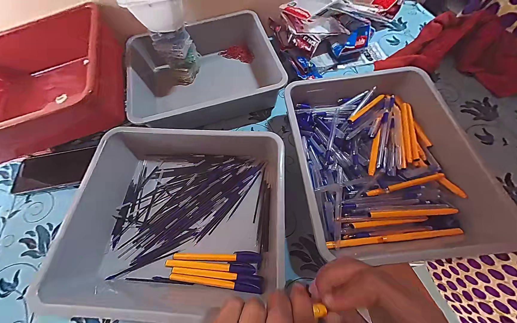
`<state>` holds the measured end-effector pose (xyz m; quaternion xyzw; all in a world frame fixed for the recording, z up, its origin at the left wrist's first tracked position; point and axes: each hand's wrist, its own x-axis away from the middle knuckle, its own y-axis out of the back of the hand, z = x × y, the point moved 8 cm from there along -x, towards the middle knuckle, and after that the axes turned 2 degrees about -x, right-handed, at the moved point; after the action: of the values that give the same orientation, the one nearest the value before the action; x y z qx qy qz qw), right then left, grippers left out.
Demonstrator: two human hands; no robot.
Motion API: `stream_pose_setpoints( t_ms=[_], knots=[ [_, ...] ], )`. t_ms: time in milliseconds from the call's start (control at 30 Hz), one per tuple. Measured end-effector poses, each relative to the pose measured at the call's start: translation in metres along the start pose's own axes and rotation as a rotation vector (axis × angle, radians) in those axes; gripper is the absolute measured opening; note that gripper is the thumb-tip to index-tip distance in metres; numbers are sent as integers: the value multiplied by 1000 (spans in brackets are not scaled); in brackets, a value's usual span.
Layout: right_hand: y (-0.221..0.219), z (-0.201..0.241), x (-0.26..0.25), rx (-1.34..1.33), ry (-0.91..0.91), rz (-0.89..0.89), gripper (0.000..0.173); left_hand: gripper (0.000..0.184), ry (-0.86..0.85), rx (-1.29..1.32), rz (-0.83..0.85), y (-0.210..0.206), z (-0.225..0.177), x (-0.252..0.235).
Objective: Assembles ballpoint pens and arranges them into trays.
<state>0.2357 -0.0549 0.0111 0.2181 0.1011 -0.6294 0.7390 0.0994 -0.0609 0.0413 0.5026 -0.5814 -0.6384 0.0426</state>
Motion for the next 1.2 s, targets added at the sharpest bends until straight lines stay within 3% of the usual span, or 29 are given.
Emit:
stream_pose_setpoints(
  t_ms=[167,267,333,433,567,633,767,867,967,1067,1200],
  knots=[
    [27,-9,-27,557,66,84,31,24,54,-1,43,-43,23,-1],
    [66,-14,-70,894,124,126,27,33,59,72,63,-48,26,0],
    [85,-30,-105,1006,94,257,25,33,62,79,71,-50,27,1],
    [105,-67,-148,1085,-11,370,19,33,81,75,85,-51,27,0],
    [112,-120,-174,1213,-404,548,35,35,104,76,99,-50,29,1],
    [111,-124,-173,1205,-441,522,33,35,110,71,76,-49,31,2],
    [116,-84,-155,1110,-233,328,21,34,135,93,52,-47,33,5],
    [109,-32,-116,1006,-40,200,25,23,152,144,8,-46,35,6],
    [76,-6,-58,682,42,166,24,25,164,162,-19,-44,36,7],
    [33,-6,-21,440,138,186,19,27,154,167,-6,-41,35,7],
    [23,-21,-9,260,98,85,20,24,132,196,-33,-39,34,9]
  ],
)
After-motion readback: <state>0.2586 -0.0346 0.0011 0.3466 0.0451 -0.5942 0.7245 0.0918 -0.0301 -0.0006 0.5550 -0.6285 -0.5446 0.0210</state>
